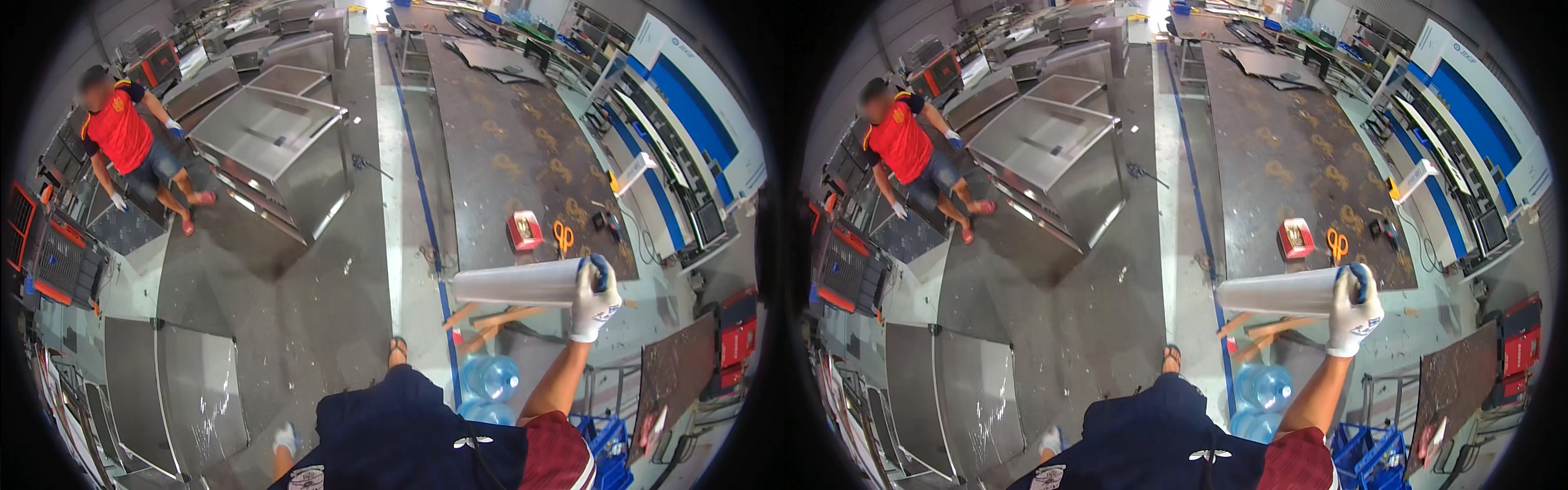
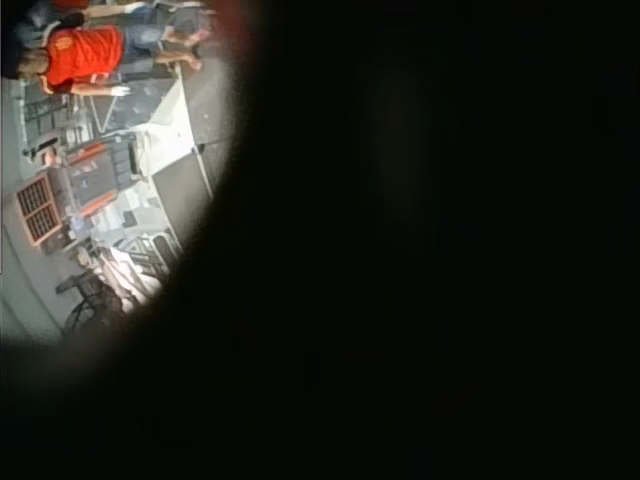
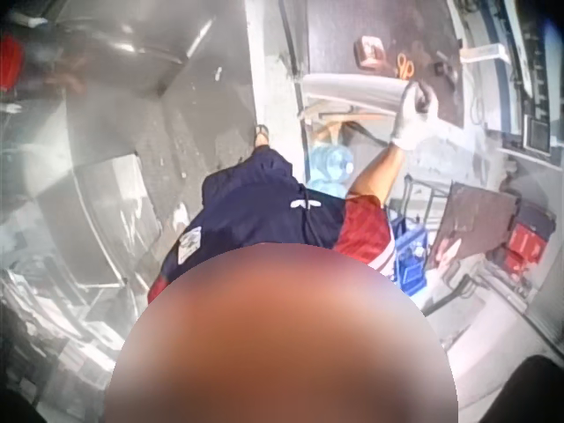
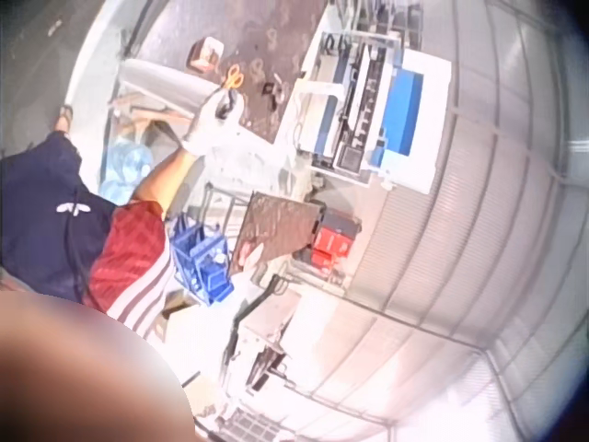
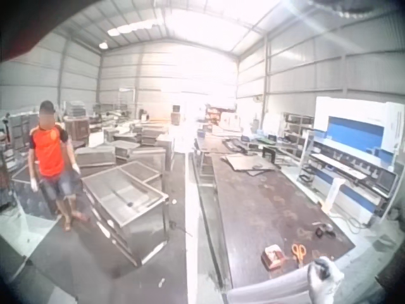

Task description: The person wraps a large metal box with plastic film, then lifts and stacks it with another person. They continue wrapping and stacking additional metal boxes in the workshop.

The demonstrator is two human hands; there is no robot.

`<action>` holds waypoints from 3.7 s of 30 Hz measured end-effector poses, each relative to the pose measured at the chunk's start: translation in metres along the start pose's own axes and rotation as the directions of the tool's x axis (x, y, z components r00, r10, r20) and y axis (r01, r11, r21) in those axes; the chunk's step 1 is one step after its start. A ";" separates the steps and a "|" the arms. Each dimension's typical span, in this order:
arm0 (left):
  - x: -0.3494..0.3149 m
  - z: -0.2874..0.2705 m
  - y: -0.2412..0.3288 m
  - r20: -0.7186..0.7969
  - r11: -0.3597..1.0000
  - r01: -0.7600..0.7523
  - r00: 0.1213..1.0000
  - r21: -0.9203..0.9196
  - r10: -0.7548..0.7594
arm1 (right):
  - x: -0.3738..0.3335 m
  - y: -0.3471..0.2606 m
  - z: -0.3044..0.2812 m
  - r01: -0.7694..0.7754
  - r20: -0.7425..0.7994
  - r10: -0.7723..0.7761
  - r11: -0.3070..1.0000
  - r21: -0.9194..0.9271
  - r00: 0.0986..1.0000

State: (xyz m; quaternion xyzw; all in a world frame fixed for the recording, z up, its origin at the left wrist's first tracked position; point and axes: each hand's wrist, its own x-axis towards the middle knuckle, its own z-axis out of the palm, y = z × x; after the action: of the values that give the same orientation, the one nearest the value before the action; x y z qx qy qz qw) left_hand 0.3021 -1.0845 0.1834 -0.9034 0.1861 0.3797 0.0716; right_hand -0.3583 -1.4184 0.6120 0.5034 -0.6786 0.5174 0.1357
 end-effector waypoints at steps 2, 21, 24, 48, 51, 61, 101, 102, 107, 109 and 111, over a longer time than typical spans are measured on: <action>-0.036 0.021 0.010 0.061 0.996 -0.049 0.997 0.070 0.045 | 0.043 0.024 0.050 0.026 -0.112 -0.026 1.000 0.001 0.993; 0.049 -0.011 0.127 -0.050 0.693 -0.085 0.996 -0.716 0.070 | -0.179 0.247 0.281 -0.942 -0.139 0.990 0.040 0.334 -0.007; 0.047 -0.010 0.133 -0.079 0.884 -0.114 0.993 -0.453 0.088 | -0.214 0.288 0.300 -0.906 0.034 0.974 -0.219 0.363 -0.222; -0.151 0.146 -0.020 0.395 0.561 0.487 0.873 -0.669 -0.285 | -0.466 0.193 0.212 -0.433 0.870 0.487 0.803 -0.410 0.079; -0.151 0.149 -0.038 0.366 0.547 0.459 0.888 -0.700 -0.277 | -0.480 0.209 0.239 -0.546 0.820 0.517 0.626 -0.557 -0.244; -0.087 0.130 -0.155 0.133 0.398 0.284 0.922 -0.873 -0.365 | -0.491 0.115 0.342 -0.388 0.764 0.400 0.685 -0.616 -0.507; -0.041 0.073 -0.709 0.080 0.810 0.307 0.947 -0.500 -0.310 | -1.072 -0.834 0.021 -0.278 0.412 -0.701 0.648 0.709 -0.581; -0.024 0.058 -0.742 0.148 0.827 0.320 0.948 -0.463 -0.283 | -1.067 -0.818 0.023 -0.174 0.523 -0.563 0.769 0.615 -0.640; 0.075 -0.054 -0.857 0.234 -0.169 0.176 0.866 -0.970 -0.441 | -1.037 -0.676 0.053 0.172 0.959 -0.078 0.977 0.129 -0.273; 0.114 -0.101 -0.887 0.161 0.042 0.193 0.907 -0.980 -0.388 | -1.029 -0.609 0.060 0.131 0.970 0.213 0.971 -0.197 -0.115; 0.157 -0.136 -0.898 0.131 0.035 0.157 0.909 -0.987 -0.395 | -1.015 -0.554 0.066 -0.002 0.911 0.390 0.919 -0.394 -0.135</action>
State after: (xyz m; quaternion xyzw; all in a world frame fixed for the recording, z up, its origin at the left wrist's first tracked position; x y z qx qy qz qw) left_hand 0.8436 -0.3387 0.1564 -0.7625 -0.2888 0.3007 -0.4947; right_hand 0.5834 -0.8990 0.1812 0.5851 -0.6820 -0.1065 -0.4257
